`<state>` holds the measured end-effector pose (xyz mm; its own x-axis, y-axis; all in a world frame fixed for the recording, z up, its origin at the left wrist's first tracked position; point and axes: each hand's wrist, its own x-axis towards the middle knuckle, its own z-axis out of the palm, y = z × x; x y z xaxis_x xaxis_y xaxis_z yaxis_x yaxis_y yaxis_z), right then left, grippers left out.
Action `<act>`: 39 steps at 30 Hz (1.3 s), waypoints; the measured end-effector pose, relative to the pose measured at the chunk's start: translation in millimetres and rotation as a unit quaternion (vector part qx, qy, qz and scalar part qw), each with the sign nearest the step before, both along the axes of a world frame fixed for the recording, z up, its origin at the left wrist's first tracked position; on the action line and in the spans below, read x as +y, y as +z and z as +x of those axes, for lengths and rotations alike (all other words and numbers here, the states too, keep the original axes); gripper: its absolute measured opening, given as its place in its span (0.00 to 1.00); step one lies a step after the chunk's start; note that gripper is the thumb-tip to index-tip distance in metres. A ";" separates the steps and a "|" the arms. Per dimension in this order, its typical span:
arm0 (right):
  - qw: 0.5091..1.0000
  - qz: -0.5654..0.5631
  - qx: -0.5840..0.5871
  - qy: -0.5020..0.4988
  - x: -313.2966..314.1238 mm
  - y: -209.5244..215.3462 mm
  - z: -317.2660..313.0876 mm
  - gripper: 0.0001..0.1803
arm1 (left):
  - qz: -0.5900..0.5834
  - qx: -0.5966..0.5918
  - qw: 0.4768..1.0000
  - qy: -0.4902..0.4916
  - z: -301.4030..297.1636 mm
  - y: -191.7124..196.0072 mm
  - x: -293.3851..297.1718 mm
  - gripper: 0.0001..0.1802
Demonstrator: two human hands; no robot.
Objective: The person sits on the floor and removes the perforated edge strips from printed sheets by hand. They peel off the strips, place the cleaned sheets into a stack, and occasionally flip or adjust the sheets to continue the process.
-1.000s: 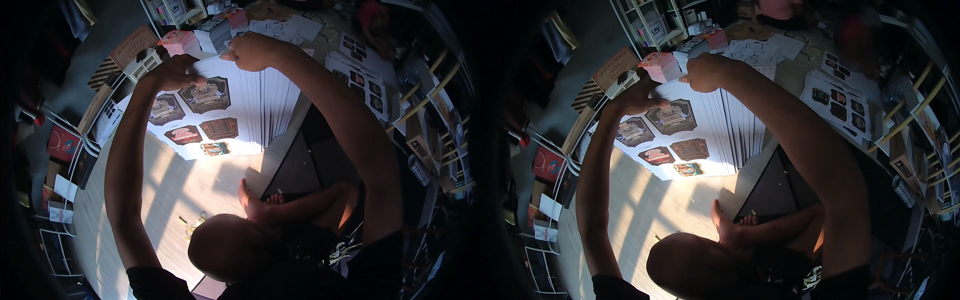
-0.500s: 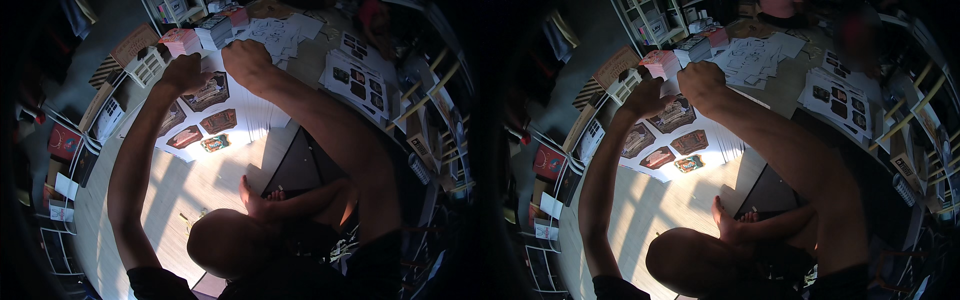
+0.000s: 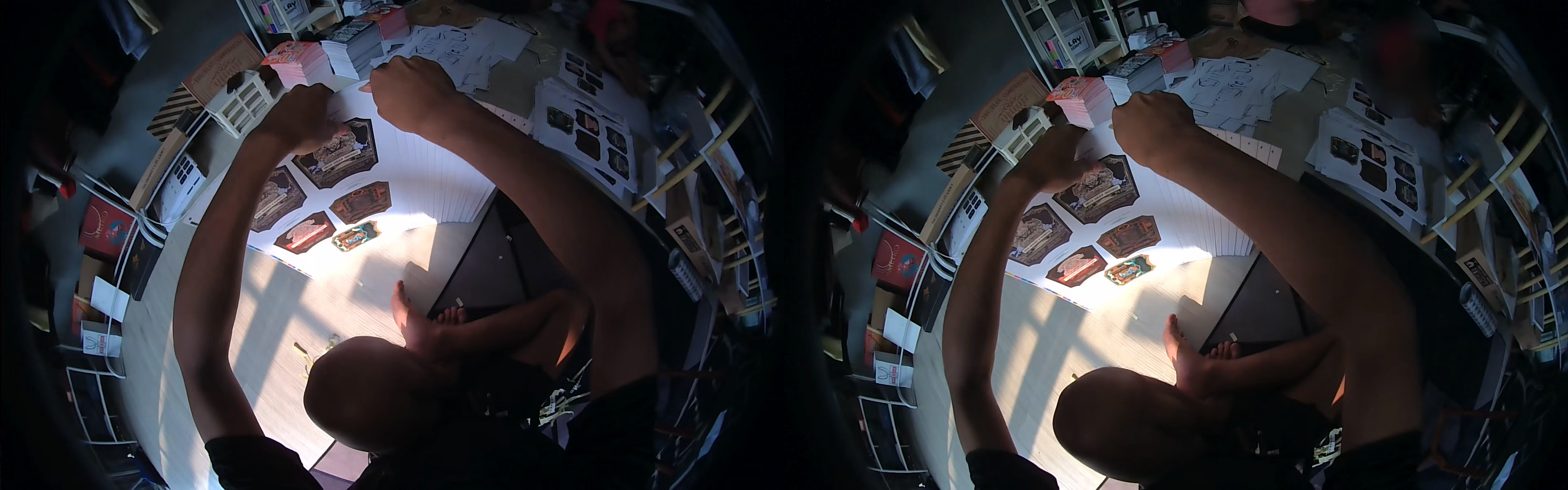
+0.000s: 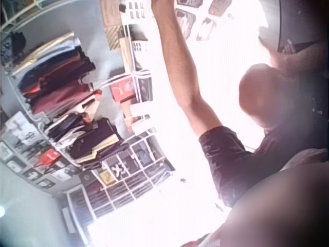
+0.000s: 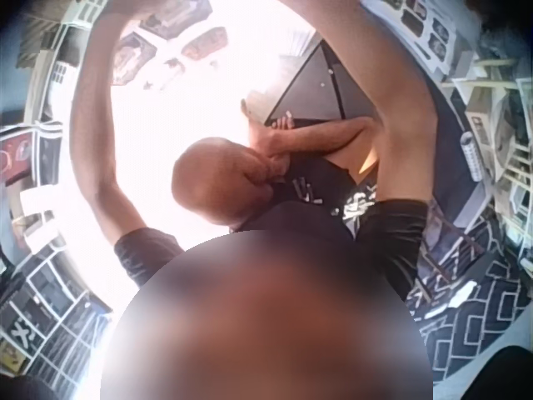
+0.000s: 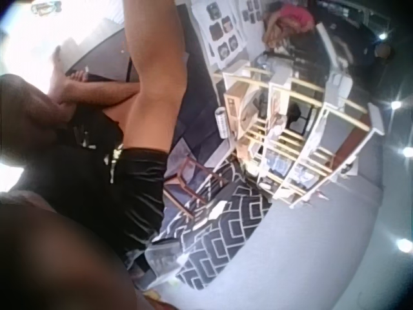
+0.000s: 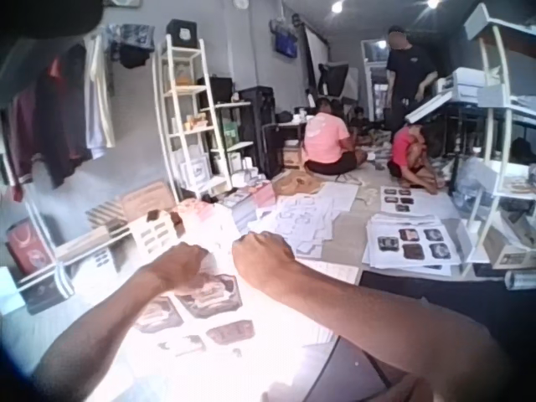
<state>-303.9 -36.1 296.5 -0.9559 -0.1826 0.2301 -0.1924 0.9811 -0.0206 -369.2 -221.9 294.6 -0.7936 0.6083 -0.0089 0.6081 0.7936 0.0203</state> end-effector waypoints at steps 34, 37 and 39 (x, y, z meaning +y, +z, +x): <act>0.984 -0.108 0.022 0.142 83.4 -14.7 22.9 0.28 | 0.029 0.039 0.998 -0.036 37.3 -16.8 -0.2 0.24; 0.980 -0.179 -0.030 0.088 106.4 7.5 15.9 0.33 | 0.030 0.007 0.999 -0.036 31.0 -2.5 2.7 0.23; 0.971 -0.227 -0.037 0.063 109.1 20.9 10.4 0.36 | 0.055 0.015 0.996 -0.065 22.8 3.0 -6.0 0.24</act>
